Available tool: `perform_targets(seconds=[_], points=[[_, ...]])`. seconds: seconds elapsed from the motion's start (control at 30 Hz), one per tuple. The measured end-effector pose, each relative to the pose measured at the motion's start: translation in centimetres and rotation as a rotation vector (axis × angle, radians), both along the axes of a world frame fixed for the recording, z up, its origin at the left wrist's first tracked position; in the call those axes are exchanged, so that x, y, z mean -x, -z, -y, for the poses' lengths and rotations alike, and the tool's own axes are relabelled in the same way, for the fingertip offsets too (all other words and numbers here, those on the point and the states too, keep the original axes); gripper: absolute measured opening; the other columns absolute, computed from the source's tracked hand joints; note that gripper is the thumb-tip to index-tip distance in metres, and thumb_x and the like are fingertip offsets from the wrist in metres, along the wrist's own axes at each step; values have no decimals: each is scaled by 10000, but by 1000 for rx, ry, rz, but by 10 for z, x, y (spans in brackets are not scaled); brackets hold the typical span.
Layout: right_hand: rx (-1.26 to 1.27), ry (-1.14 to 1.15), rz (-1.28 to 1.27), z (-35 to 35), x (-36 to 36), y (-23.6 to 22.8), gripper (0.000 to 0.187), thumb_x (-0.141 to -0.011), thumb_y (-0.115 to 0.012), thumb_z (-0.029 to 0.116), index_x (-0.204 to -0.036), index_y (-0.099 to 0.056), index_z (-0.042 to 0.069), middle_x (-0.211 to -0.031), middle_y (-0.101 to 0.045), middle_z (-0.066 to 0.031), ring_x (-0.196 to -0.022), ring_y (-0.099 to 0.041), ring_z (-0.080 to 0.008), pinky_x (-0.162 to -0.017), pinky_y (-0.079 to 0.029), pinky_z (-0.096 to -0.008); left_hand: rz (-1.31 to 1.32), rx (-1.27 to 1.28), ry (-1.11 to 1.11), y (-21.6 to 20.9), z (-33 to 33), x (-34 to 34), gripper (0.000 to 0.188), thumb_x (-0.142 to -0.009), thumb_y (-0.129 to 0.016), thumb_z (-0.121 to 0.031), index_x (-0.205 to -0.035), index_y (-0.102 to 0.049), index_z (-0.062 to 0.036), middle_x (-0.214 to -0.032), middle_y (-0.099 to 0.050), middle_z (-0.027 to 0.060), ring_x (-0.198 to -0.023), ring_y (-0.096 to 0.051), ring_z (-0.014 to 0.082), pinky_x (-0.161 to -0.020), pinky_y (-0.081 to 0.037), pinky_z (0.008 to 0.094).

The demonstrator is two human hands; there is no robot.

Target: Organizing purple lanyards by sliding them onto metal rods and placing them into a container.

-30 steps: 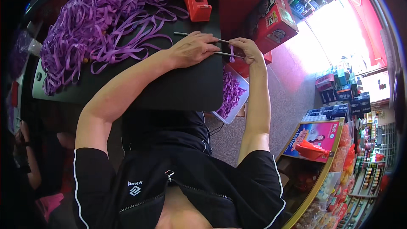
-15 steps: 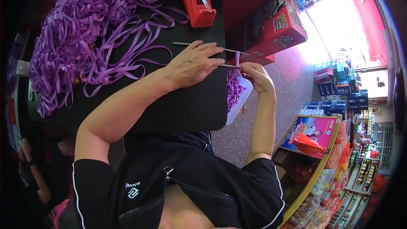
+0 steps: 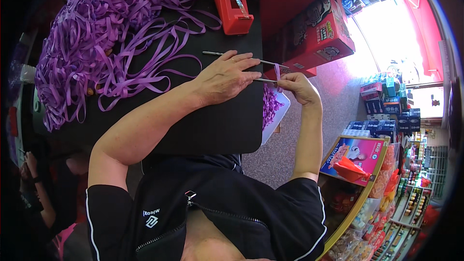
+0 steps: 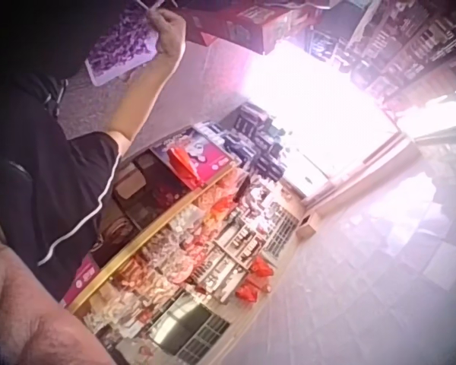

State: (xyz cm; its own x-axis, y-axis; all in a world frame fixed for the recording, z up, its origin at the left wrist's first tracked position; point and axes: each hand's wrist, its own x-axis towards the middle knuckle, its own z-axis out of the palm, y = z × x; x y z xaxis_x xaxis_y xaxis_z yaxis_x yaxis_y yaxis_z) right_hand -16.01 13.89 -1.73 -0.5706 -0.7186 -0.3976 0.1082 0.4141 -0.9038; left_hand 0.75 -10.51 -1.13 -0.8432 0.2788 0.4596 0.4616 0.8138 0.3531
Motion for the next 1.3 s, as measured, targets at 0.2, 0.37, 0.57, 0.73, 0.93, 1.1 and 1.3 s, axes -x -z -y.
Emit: perform_targets(seconds=[0.2,0.37,0.57,0.73,0.93,1.1,1.3], points=[[61,207,-247,18,6,-32,308,-882,-614,202,-1087,-614,-28,-980,-642,-75,-867,-602,-128,-813,-469,-247,-5,12,-16,-3,-2,0,261,-865,-575,-166,-1117,-619,-117,-1283,-515,91,-1243,-439,261,-1022,-339,414],[110,123,6,34,7,-15,241,-840,-660,143,-1030,-629,-3,-948,-650,-61,-820,-612,-110,-729,-479,-216,-9,20,-14,-5,-2,0,262,-862,-579,-162,-1117,-616,-117,-1277,-517,89,-1235,-446,259,-1015,-342,416],[185,268,128,21,7,-3,217,-838,-659,144,-1018,-632,26,-898,-659,-37,-773,-606,-91,-651,-471,-210,-5,7,-5,-5,-2,1,265,-861,-580,-158,-1120,-613,-117,-1279,-515,87,-1241,-441,258,-1014,-342,416],[49,441,-61,17,-17,-20,268,-861,-635,273,-1032,-634,66,-868,-648,3,-735,-596,-80,-675,-454,-228,-1,0,-7,-2,0,0,265,-860,-579,-151,-1120,-613,-115,-1289,-510,89,-1250,-432,258,-1020,-338,414],[44,120,11,3,-24,6,228,-853,-647,259,-893,-670,35,-781,-622,11,-665,-529,-56,-639,-418,-202,27,-15,-7,-4,0,0,282,-861,-577,-150,-1140,-610,-117,-1301,-504,89,-1259,-423,259,-1030,-326,422],[121,173,139,-3,-22,5,186,-835,-673,199,-868,-670,15,-787,-651,-31,-686,-569,-72,-658,-438,-192,34,-8,-4,-3,-1,0,283,-861,-579,-152,-1140,-611,-118,-1309,-496,87,-1263,-419,256,-1038,-320,425],[35,276,-127,11,-18,-20,290,-862,-639,216,-1063,-631,7,-848,-647,-19,-691,-552,-57,-640,-439,-211,33,-6,-4,-5,-1,1,278,-861,-578,-149,-1135,-611,-116,-1303,-498,95,-1259,-424,258,-1039,-322,426]])
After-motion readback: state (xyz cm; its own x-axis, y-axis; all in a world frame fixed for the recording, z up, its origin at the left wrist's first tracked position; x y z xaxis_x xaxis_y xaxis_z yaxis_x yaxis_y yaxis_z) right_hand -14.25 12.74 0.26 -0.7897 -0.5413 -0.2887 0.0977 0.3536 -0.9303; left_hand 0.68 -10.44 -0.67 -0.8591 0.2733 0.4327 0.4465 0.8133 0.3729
